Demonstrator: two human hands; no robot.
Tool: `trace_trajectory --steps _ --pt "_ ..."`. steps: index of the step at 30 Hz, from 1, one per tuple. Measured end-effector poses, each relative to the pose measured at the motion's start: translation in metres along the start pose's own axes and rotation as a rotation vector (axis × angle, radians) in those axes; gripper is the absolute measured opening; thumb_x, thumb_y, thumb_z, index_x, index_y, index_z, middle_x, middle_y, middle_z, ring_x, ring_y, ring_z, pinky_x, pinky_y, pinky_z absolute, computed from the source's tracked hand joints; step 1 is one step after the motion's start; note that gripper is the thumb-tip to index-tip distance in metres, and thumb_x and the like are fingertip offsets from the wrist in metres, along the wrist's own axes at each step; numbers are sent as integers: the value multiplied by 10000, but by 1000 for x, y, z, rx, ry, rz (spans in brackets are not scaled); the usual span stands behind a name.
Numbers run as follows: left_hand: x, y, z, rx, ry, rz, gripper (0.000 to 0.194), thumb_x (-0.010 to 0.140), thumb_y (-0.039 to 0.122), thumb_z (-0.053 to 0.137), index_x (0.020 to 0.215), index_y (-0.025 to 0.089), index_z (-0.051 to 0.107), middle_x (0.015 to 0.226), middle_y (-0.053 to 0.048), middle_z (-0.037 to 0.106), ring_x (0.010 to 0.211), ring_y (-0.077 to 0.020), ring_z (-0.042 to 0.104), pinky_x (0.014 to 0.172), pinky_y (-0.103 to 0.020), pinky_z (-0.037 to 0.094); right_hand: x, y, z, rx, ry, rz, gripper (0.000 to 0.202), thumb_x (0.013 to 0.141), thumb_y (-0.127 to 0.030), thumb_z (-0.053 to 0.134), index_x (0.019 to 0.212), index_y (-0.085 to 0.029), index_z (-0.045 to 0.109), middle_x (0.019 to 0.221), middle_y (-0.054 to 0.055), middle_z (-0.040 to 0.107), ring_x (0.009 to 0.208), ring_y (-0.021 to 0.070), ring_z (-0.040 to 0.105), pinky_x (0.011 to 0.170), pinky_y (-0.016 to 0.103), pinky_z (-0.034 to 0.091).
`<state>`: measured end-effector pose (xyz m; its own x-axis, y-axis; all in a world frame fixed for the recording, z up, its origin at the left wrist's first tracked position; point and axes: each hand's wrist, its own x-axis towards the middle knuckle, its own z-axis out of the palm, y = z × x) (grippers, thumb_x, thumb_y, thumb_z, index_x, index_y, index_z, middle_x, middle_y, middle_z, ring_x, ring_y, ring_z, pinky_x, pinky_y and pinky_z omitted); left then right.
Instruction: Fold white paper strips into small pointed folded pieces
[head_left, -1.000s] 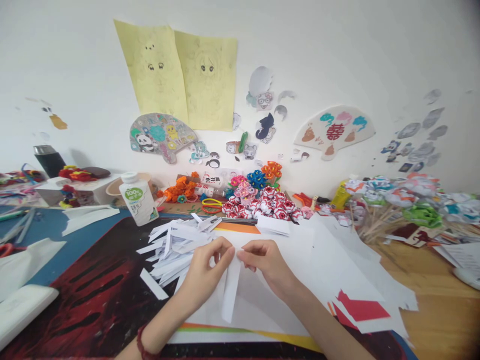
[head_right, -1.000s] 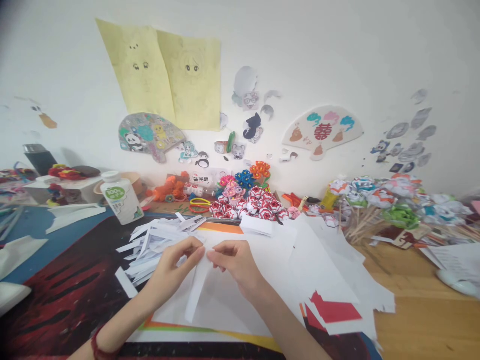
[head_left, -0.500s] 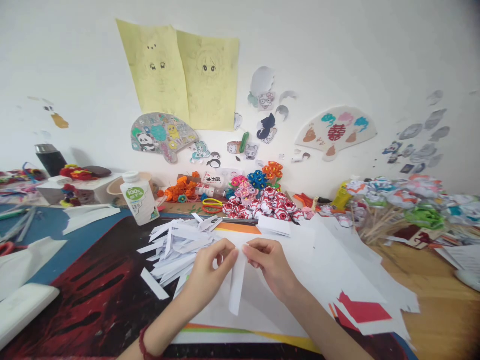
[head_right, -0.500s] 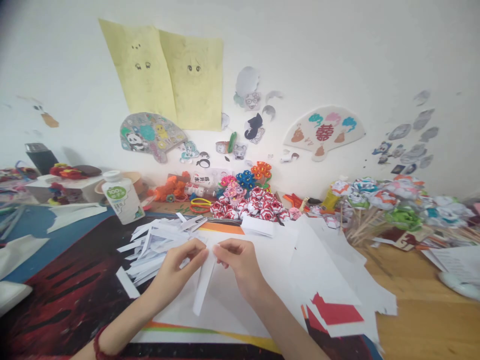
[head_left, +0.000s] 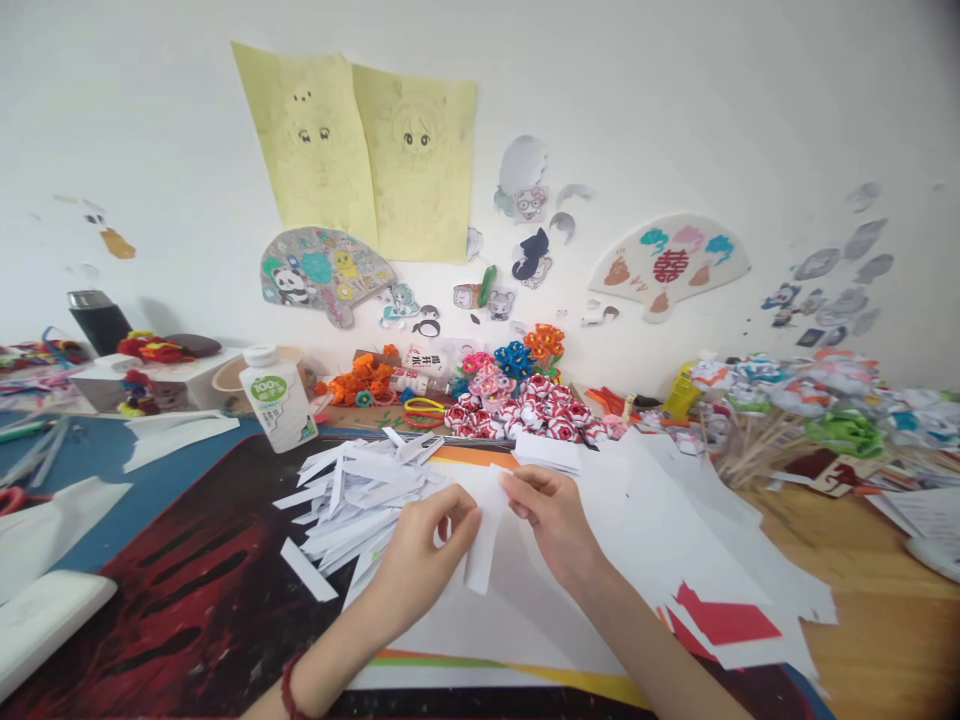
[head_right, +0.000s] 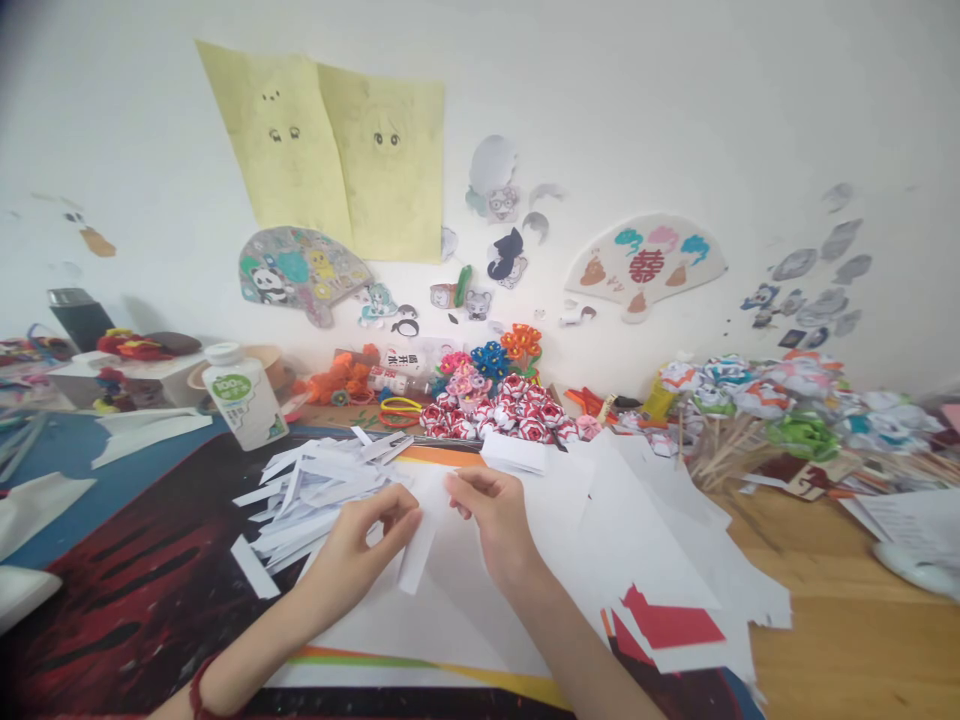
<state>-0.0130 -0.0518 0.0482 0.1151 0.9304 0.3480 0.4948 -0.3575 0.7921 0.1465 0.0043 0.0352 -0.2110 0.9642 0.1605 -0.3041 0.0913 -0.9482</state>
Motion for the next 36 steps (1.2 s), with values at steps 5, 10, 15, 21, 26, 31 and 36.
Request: trace_trajectory --steps 5,10,15,21,26,31,36 --pt "-3 3 1 18 -49 -25 210 892 233 444 691 191 488 631 30 523 599 -127 468 585 -229 351 4 -1 -3 50 41 -29 193 707 -291 751 613 -157 649 545 -38 452 549 97 355 558 265 285" --pt "-5 1 3 27 -93 -46 218 923 269 403 727 202 470 637 34 501 604 -131 469 589 -235 347 7 -5 -7 85 74 -35 214 706 -293 752 593 -158 630 546 -40 432 555 100 350 568 270 286" --pt "-7 -1 5 -7 -116 -71 238 949 305 361 753 205 452 650 29 540 622 -137 526 614 -238 364 7 -5 -8 89 86 -37 220 711 -294 747 595 -155 624 546 -42 415 564 102 344 575 270 286" --pt "-8 -2 5 30 -154 -98 280 958 299 332 731 206 466 664 22 612 622 -142 538 626 -243 357 8 -3 -10 97 95 -45 214 731 -275 739 605 -151 620 559 -40 420 565 97 340 572 266 283" --pt "-6 -1 2 65 -133 -110 328 960 330 330 694 203 474 629 25 579 609 -140 527 617 -242 343 9 -3 -11 103 105 -54 209 733 -268 737 605 -151 621 577 -36 424 567 94 342 572 263 289" --pt "-6 -4 4 119 -101 -135 392 962 363 314 623 199 423 568 33 520 563 -133 495 592 -244 318 9 -3 -11 91 127 -40 213 714 -281 746 600 -149 625 562 -34 425 562 96 346 563 262 290" --pt "-4 -8 6 136 -66 -153 412 953 395 323 592 203 365 501 50 438 488 -121 426 544 -244 285 12 -1 -15 118 105 -23 221 710 -276 758 591 -148 624 565 -33 432 554 91 341 553 250 298"
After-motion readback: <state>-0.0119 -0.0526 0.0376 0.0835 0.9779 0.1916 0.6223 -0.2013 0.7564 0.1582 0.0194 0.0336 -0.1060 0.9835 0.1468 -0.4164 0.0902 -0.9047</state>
